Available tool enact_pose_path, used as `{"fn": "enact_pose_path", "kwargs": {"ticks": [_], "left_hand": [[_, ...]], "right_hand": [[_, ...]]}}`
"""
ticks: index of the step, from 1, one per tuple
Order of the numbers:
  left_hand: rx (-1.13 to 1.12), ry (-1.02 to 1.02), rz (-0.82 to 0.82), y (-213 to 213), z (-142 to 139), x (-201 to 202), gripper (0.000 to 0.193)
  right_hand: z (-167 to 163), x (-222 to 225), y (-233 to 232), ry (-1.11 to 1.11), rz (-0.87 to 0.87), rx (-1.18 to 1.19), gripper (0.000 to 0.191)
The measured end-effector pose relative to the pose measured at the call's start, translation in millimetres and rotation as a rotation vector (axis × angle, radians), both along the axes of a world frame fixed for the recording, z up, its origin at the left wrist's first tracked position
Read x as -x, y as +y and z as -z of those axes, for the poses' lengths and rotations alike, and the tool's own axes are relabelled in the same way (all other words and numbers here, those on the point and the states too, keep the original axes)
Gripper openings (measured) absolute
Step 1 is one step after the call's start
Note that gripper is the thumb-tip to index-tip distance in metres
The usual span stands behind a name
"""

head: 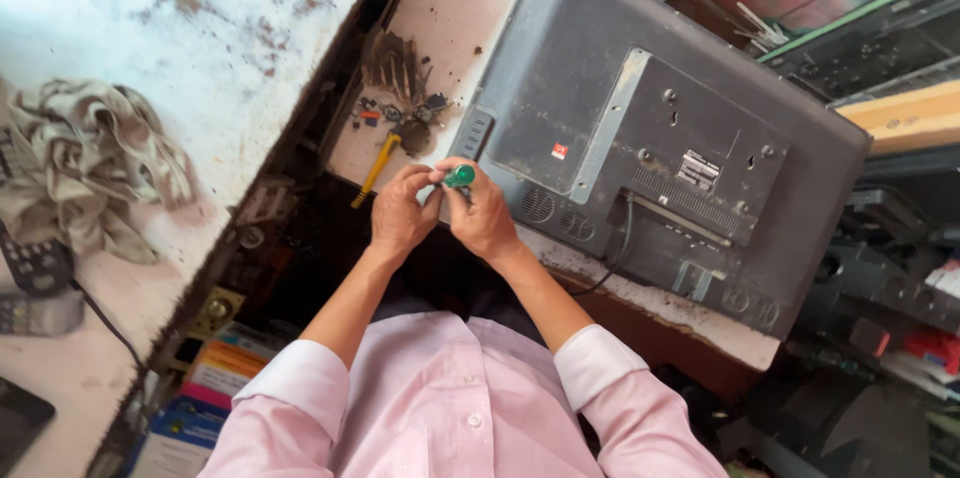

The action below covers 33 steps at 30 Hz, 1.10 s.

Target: The person uses a green-handled screwdriver to remove multiple screws from the back panel of a CRT television. They systematically loosen and remove screws from various locations on the casing, placing them aside on the workbench.

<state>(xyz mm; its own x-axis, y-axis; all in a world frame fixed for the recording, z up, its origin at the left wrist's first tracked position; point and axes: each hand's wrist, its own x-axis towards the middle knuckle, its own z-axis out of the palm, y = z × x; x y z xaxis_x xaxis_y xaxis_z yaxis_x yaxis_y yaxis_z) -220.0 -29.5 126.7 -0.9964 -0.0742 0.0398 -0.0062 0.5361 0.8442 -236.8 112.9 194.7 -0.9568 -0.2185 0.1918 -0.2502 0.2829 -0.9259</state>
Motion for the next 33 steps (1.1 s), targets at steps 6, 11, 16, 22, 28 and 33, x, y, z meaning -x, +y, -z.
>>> {"fn": "enact_pose_path", "kwargs": {"ticks": [6,11,16,22,28,33], "left_hand": [[0.086,0.0,-0.089,-6,-2,-10,0.021],[0.08,-0.08,-0.2,-4,-11,-18,0.02],[0.11,-0.05,-0.165,-6,-18,-20,0.023],[0.074,-0.013,-0.128,-1,-28,-22,0.018],[0.146,-0.06,-0.052,4,-21,-21,0.013],[-0.138,-0.104,-0.13,12,1,-20,0.012]], "right_hand": [[5,6,-14,0.127,-0.04,-0.196,0.025],[0,6,-9,0.061,-0.194,0.02,0.024],[-5,6,-11,0.03,-0.126,-0.288,0.025],[-18,4,-1,-0.112,-0.222,-0.022,0.032],[-30,29,28,-0.01,0.07,0.174,0.016],[-15,77,52,-0.054,0.138,0.063,0.015]]}}
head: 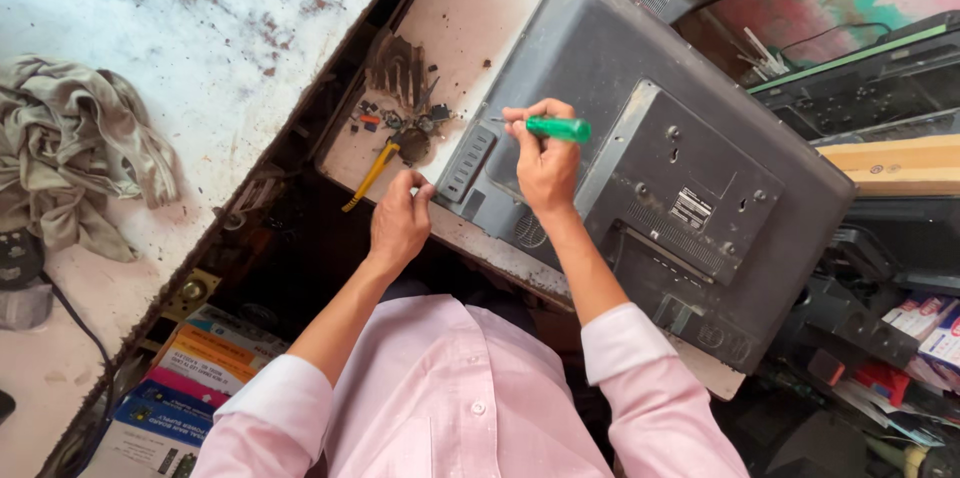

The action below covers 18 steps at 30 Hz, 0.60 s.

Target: The person uses a green-handled screwdriver to remove multiple screws from the back panel of a CRT television. They systematically loosen and remove screws from various locations on the casing, placing them aside on the workbench.

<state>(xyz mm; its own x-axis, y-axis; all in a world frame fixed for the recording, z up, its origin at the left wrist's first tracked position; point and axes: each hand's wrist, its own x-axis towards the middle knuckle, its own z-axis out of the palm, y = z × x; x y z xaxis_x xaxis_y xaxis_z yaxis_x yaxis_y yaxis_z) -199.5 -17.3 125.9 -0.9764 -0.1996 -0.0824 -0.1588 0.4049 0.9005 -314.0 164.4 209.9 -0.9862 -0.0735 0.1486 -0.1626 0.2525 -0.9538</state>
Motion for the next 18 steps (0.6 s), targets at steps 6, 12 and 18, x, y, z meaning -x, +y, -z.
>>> {"fn": "enact_pose_path", "kwargs": {"ticks": [6,12,18], "left_hand": [[-0.94,-0.336,-0.038,-7,8,12,0.012],[-1.262,-0.389,-0.06,-12,-1,25,0.003],[-1.201,-0.398,-0.049,-13,-8,41,0.016]], "right_hand": [[23,11,1,-0.091,-0.017,0.024,0.019],[29,10,1,-0.101,0.003,0.033,0.02],[23,3,-3,-0.092,0.034,0.001,0.017]]}}
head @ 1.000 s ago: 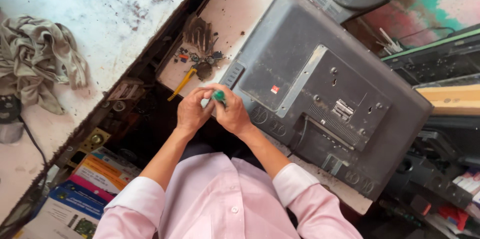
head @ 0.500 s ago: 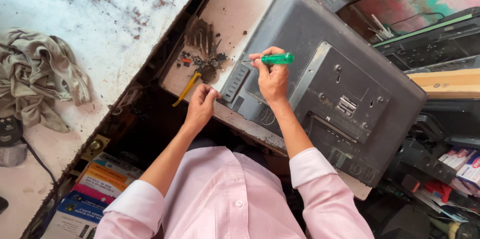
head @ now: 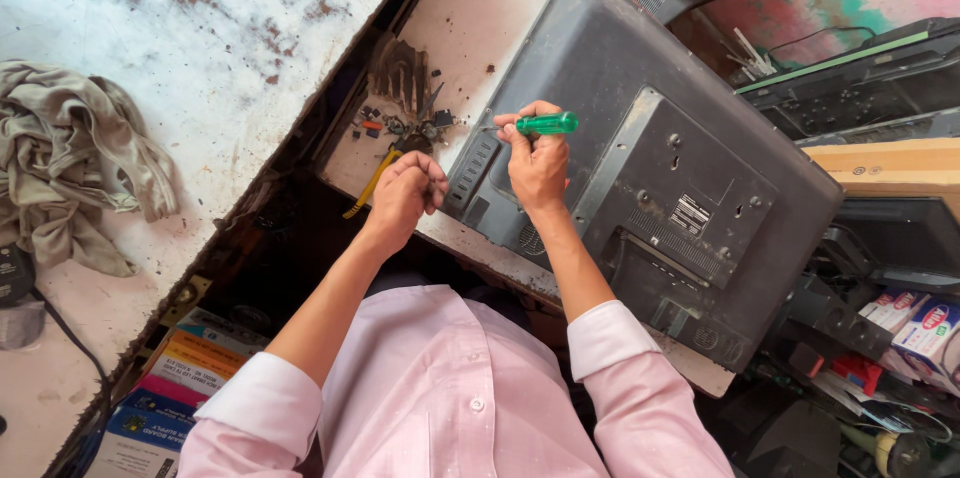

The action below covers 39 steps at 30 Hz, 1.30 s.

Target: The person uses a green-handled screwdriver to remove multiple screws from the back panel of a CRT television. They systematically loosen and remove screws from various locations on the casing, placing them aside on the workbench.

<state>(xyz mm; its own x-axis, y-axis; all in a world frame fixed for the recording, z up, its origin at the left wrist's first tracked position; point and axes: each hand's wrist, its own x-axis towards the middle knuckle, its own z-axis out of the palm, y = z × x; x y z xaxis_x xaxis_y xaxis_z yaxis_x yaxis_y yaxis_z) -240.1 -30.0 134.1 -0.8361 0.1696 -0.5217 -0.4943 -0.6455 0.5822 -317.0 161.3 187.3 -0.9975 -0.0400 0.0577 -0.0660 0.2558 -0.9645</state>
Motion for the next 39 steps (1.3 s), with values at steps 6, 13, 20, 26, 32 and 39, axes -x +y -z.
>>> {"fn": "enact_pose_path", "kwargs": {"ticks": [6,13,20,26,32,39], "left_hand": [[0.409,0.203,0.095,3,-39,26,0.019],[0.712,0.529,0.295,14,-113,80,0.035],[0.873,1.001,0.33,19,-133,98,0.026],[0.84,1.026,0.336,8,-127,97,0.021],[1.088,0.944,0.072,22,-117,78,0.029],[1.227,0.861,0.043,30,-117,93,0.045]], "right_hand": [[-3,-2,-5,0.079,0.062,-0.079,0.016],[0,-5,-10,0.128,0.099,-0.25,0.019],[8,-1,0,0.227,-0.024,-0.317,0.018],[7,6,-3,0.274,-0.134,-0.383,0.017],[-11,9,-9,0.334,-0.294,-0.408,0.015],[-18,11,-17,0.348,-0.137,-0.388,0.014]]}}
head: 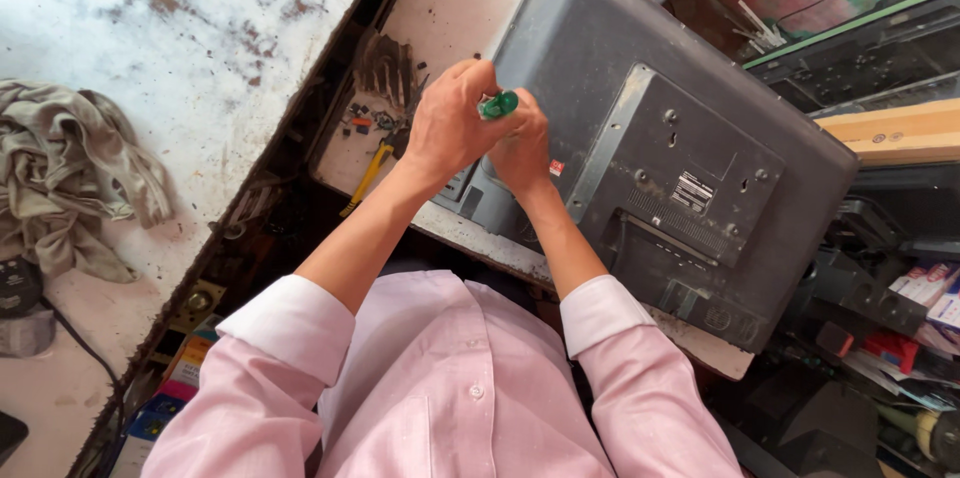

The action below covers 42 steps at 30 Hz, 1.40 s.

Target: The person uses a green-handled screwdriver to remove multiple screws from the back panel of a CRT television. They systematically loosen and remove screws from various locations on the casing, placing them aside on the workbench.

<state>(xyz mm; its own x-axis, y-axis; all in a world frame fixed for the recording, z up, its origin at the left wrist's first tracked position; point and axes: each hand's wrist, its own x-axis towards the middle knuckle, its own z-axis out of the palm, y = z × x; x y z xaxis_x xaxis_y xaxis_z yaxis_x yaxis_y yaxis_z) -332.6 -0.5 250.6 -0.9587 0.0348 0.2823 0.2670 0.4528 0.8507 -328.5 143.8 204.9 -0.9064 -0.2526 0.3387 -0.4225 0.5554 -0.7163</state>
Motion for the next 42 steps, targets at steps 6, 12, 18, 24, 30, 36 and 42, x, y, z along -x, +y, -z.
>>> {"fn": "enact_pose_path", "kwargs": {"ticks": [6,12,18,24,30,36,42], "left_hand": [[-0.205,-0.085,0.221,-18,-16,11,0.051],[-0.329,-0.212,0.42,-25,-13,12,0.03],[-0.21,-0.086,0.275,-16,-5,12,0.039],[-0.242,-0.45,-0.006,-25,33,6,0.032],[-0.041,-0.615,-0.024,-18,65,-32,0.032],[0.19,-0.409,-0.015,-10,69,-31,0.028],[0.38,-0.372,0.176,-11,77,-1,0.02]], "right_hand": [[3,5,5,0.106,-0.047,-0.032,0.024],[7,5,11,-0.089,-0.05,-0.004,0.021],[10,1,4,0.042,0.021,-0.021,0.02],[6,-2,9,-0.241,0.094,0.222,0.035],[9,-6,2,-0.295,0.094,0.331,0.015],[11,-16,5,-0.263,0.169,0.292,0.018],[18,-20,2,-0.163,0.149,0.373,0.03]]}}
